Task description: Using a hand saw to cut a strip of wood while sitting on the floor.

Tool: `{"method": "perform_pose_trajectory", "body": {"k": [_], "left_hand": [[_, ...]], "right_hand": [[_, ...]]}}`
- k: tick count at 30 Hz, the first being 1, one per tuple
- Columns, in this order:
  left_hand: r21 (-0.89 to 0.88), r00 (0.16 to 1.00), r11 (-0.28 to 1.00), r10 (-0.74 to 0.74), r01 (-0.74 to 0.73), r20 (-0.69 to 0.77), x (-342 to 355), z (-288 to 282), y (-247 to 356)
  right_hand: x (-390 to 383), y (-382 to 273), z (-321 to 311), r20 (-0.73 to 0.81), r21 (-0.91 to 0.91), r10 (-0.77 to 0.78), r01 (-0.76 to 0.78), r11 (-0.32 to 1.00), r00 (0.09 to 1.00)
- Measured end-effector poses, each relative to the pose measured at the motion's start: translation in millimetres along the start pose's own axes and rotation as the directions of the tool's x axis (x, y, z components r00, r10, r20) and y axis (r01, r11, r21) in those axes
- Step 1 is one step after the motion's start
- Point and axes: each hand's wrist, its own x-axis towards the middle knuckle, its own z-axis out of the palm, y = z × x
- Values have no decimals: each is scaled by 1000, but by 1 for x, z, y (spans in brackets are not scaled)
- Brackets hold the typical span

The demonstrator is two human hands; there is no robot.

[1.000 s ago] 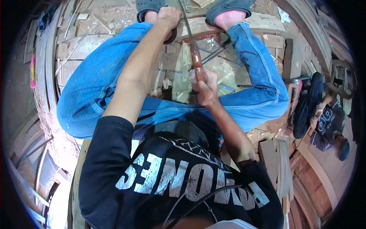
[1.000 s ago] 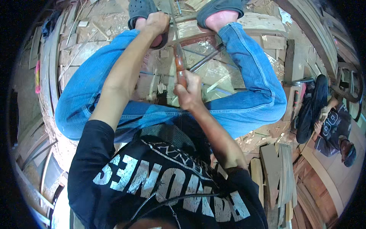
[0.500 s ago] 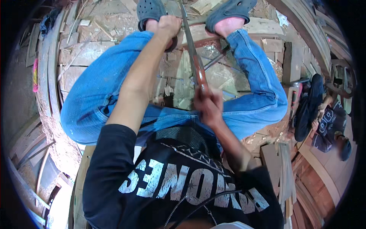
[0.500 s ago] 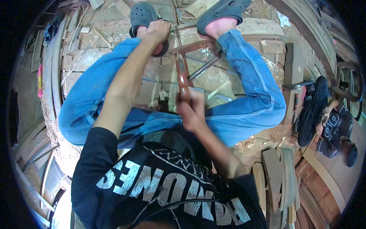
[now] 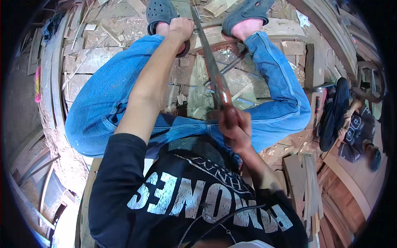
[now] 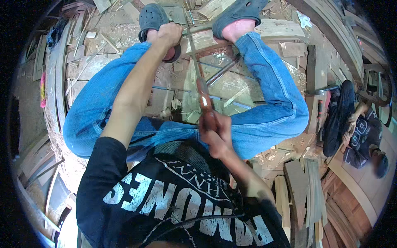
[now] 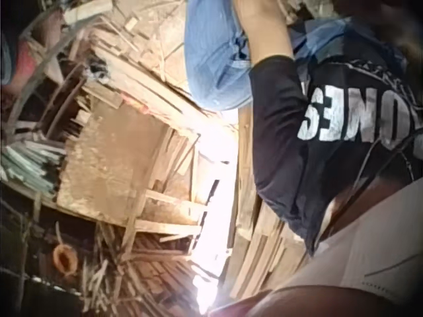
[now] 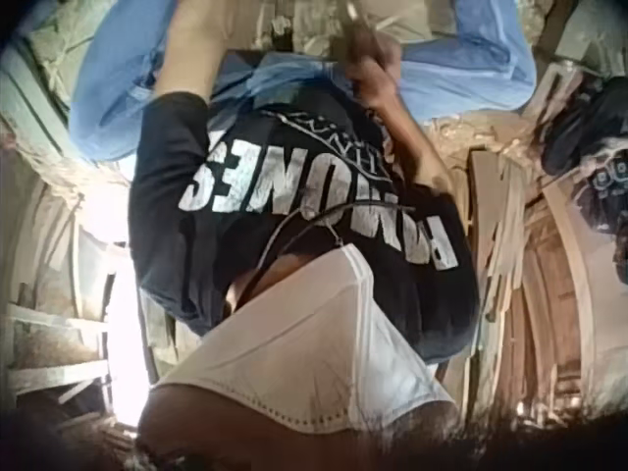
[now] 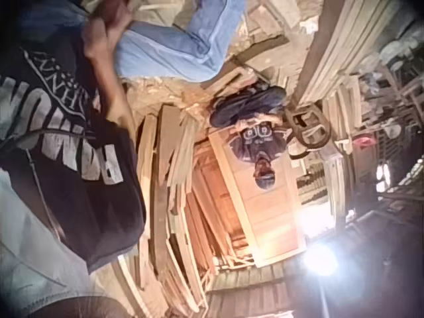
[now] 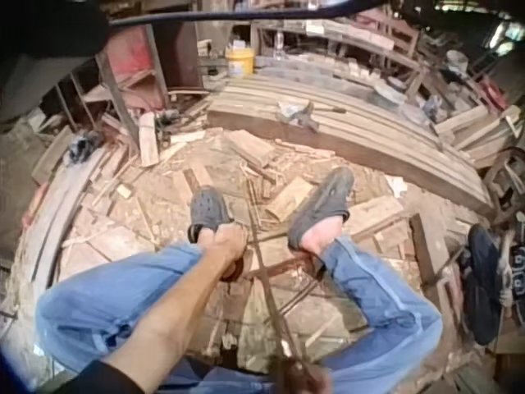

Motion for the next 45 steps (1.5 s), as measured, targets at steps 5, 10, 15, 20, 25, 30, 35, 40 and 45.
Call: {"method": "perform_pose_trajectory", "body": {"k": [5, 10, 15, 20, 25, 30, 35, 40, 45], "left_hand": [[-19, 997, 1000, -5, 6, 81, -1, -18, 8], [32, 994, 999, 6, -9, 105, 5, -13, 14], [67, 999, 998, -17, 15, 28, 2, -7, 6], [31, 994, 999, -38, 35, 106, 1, -19, 4], [-71, 989, 997, 23, -12, 143, 0, -30, 21], [-26, 997, 998, 55, -53, 59, 3, -15, 14], [-1, 999, 1000, 2, -2, 49, -6, -7, 5], [-2, 990, 1000, 7, -7, 139, -6, -12, 9], [-49, 996, 998, 41, -37, 80, -3, -23, 7]], "right_hand": [[19, 3, 13, -149, -231, -75, 39, 972, 986], [-3, 18, -2, -105, -36, 57, -61, 997, 993], [-2, -6, 4, -87, -207, -58, 39, 978, 995], [18, 8, 5, 37, -129, -43, 47, 990, 998], [30, 11, -4, -17, -79, 49, -50, 996, 999], [15, 56, -27, -119, -139, -4, -13, 990, 993], [-9, 5, -8, 96, -42, 29, -25, 999, 995], [12, 13, 9, -166, 4, 170, -172, 985, 971], [32, -2, -8, -44, -70, 143, -145, 987, 989]]}}
